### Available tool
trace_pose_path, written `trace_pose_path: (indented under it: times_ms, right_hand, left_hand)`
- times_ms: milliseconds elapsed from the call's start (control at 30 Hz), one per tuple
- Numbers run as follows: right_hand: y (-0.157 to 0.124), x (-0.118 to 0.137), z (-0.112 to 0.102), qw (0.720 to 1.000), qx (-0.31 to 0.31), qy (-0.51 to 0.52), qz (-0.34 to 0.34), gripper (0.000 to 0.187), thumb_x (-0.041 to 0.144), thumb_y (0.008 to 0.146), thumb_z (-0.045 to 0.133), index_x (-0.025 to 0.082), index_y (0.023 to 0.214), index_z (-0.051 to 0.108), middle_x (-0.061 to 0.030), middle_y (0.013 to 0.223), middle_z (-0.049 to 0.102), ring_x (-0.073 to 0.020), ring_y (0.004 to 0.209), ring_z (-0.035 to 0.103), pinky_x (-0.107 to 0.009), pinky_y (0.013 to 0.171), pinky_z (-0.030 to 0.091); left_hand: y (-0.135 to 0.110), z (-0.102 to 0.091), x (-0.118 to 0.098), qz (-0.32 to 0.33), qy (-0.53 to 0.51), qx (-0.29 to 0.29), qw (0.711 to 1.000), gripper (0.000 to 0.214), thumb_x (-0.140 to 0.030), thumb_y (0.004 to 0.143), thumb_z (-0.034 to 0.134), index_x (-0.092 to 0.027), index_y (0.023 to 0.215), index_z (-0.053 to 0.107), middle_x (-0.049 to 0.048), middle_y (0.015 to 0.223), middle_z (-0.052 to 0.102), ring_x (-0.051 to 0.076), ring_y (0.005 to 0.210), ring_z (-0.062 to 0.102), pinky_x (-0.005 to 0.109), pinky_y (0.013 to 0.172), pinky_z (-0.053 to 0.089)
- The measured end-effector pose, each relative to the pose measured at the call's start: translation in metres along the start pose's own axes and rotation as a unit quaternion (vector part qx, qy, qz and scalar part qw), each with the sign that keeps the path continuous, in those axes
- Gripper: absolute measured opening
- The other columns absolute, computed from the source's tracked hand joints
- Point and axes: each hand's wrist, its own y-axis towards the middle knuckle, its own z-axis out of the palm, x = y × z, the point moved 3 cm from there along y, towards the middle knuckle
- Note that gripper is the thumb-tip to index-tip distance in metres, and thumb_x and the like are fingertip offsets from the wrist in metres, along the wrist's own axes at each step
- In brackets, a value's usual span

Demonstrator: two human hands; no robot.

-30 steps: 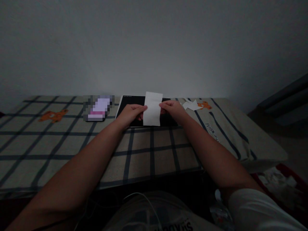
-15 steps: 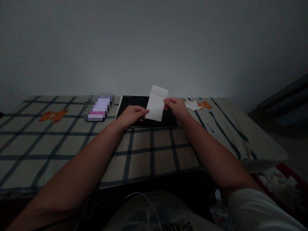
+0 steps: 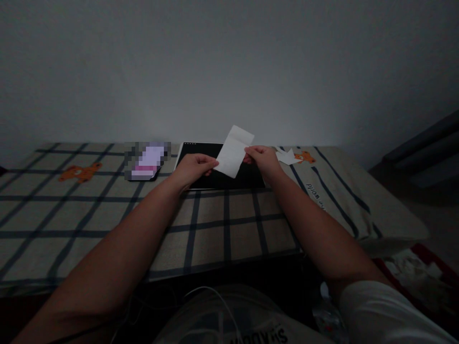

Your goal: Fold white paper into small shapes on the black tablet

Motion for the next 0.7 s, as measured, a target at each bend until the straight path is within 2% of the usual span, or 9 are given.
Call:
trace_pose_path:
  times_ms: [167, 367, 433, 533, 633, 700]
  right_hand:
    - [0.000, 0.000, 0.001, 1.000, -0.001, 0.003, 0.014, 0.017, 0.024, 0.086, 0.068, 0.018, 0.070, 0.066, -0.0016, 0.067, 0.069, -0.0108, 0.062, 0.061, -0.027, 0.067, 0.051]
    - [0.001, 0.003, -0.004, 0.997, -0.006, -0.072, 0.023, 0.016, 0.024, 0.082, 0.067, 0.019, 0.067, 0.066, -0.0011, 0.067, 0.067, -0.0112, 0.062, 0.056, -0.027, 0.065, 0.045]
    - [0.003, 0.003, -0.009, 0.993, -0.012, -0.117, 0.022, 0.020, 0.023, 0.081, 0.066, 0.019, 0.062, 0.064, -0.0001, 0.063, 0.062, -0.0113, 0.060, 0.053, -0.027, 0.063, 0.042]
    - [0.008, 0.002, -0.018, 0.988, -0.064, -0.142, 0.017, 0.022, 0.019, 0.083, 0.059, 0.019, 0.061, 0.062, 0.0011, 0.060, 0.058, -0.0118, 0.059, 0.051, -0.028, 0.062, 0.039]
    - [0.009, 0.002, -0.018, 0.989, -0.072, -0.128, -0.001, 0.021, 0.017, 0.085, 0.053, 0.019, 0.066, 0.064, 0.0013, 0.063, 0.060, -0.0122, 0.061, 0.053, -0.027, 0.063, 0.041]
    - [0.007, 0.005, -0.011, 0.991, -0.023, -0.127, -0.029, 0.018, 0.021, 0.086, 0.056, 0.019, 0.072, 0.068, 0.0000, 0.071, 0.066, -0.0132, 0.068, 0.058, -0.028, 0.069, 0.045]
  left_hand:
    - [0.002, 0.000, 0.001, -0.004, -0.014, 0.015, 1.000, 0.027, -0.030, 0.067, 0.083, -0.016, 0.090, 0.080, 0.0061, 0.086, 0.076, 0.012, 0.066, 0.058, 0.026, 0.062, 0.048]
    - [0.005, -0.010, 0.002, 0.053, 0.007, -0.077, 0.996, 0.030, -0.032, 0.075, 0.072, -0.019, 0.102, 0.079, 0.0058, 0.098, 0.077, 0.016, 0.079, 0.064, 0.027, 0.070, 0.051]
    - [0.007, -0.013, 0.004, 0.049, 0.007, -0.094, 0.994, 0.030, -0.030, 0.076, 0.068, -0.019, 0.101, 0.079, 0.0052, 0.097, 0.077, 0.017, 0.080, 0.064, 0.028, 0.071, 0.051]
    - [0.007, -0.014, 0.005, 0.026, -0.032, -0.109, 0.993, 0.028, -0.026, 0.074, 0.062, -0.017, 0.095, 0.078, 0.0044, 0.089, 0.074, 0.017, 0.077, 0.063, 0.027, 0.070, 0.050]
    - [0.005, -0.013, 0.001, 0.023, -0.009, -0.092, 0.995, 0.025, -0.024, 0.071, 0.058, -0.017, 0.087, 0.076, 0.0030, 0.081, 0.072, 0.018, 0.076, 0.061, 0.027, 0.068, 0.048]
    - [0.002, -0.011, -0.002, 0.019, 0.033, -0.054, 0.998, 0.023, -0.025, 0.071, 0.056, -0.017, 0.083, 0.074, 0.0024, 0.077, 0.069, 0.018, 0.074, 0.060, 0.027, 0.065, 0.046]
